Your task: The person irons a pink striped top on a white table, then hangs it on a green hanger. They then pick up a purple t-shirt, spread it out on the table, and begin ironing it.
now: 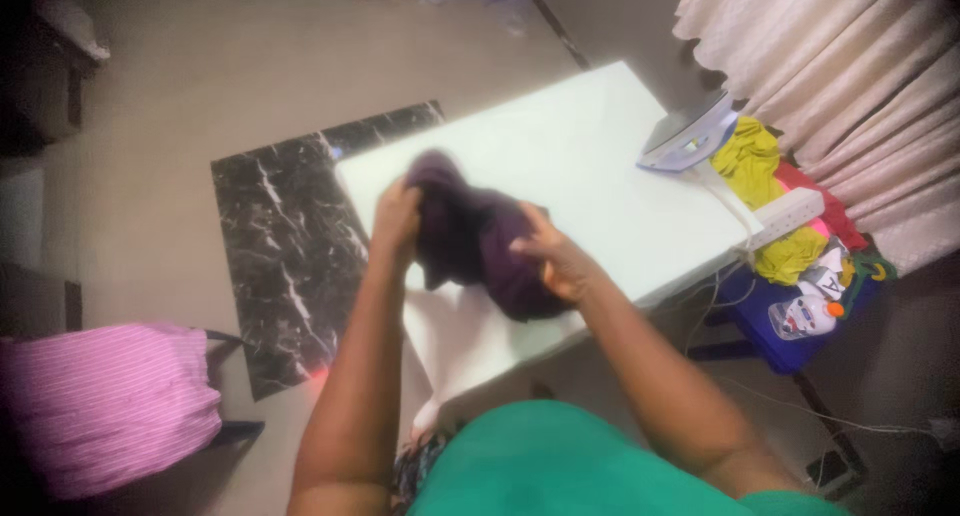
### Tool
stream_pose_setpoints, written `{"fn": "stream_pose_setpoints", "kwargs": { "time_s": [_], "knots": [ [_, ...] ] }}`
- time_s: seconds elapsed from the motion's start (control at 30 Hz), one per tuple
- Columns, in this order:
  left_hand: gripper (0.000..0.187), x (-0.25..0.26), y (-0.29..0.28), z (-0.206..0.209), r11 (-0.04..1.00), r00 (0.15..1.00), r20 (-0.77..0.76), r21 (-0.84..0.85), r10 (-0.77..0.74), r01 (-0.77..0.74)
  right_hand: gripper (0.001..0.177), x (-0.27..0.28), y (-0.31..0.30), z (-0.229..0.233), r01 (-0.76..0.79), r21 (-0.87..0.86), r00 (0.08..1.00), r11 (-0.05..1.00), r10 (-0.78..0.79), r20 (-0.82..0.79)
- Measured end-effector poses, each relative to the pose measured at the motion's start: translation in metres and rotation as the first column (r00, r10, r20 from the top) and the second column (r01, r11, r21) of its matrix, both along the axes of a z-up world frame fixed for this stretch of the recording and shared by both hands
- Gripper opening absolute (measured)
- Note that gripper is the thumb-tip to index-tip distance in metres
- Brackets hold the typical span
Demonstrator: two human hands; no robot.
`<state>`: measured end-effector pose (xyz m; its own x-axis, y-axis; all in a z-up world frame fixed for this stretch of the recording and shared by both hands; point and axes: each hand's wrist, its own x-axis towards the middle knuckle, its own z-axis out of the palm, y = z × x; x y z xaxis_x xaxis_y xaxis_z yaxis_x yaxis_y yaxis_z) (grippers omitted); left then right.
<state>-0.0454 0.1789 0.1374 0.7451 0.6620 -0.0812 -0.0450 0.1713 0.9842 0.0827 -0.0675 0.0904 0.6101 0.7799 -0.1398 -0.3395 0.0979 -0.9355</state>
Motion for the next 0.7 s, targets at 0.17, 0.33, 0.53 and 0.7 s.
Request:
{"fn": "stream_pose_setpoints", "kwargs": {
  "time_s": [0.17, 0.33, 0.53, 0.7],
  "knots": [
    [0.027, -0.022, 0.027, 0.019, 0.945, 0.958, 0.161, -0.266, 0.239, -0.191, 0.082, -0.002, 0.014, 0.019, 0.083, -0.462, 0.629, 0.883, 0.313, 0.711],
    [0.033, -0.076, 0.047, 0.079, 0.942, 0.938, 0.292, -0.326, 0.187, -0.086, 0.037, 0.025, 0.018, 0.059, 0.077, -0.415, 0.682, 0.907, 0.255, 0.685],
    [0.049, -0.119, 0.084, 0.126, 0.991, 0.857, 0.502, 0.001, 0.113, -0.132, 0.070, -0.022, 0.045, 0.155, -0.279, -0.097, 0.937, 0.955, 0.293, 0.193],
    [0.044, -0.124, 0.144, 0.157, 0.967, 0.659, 0.746, 0.084, 0.099, -0.241, 0.066, -0.095, 0.082, 0.210, -0.399, 0.285, 0.914, 0.871, 0.402, 0.052]
  ]
}}
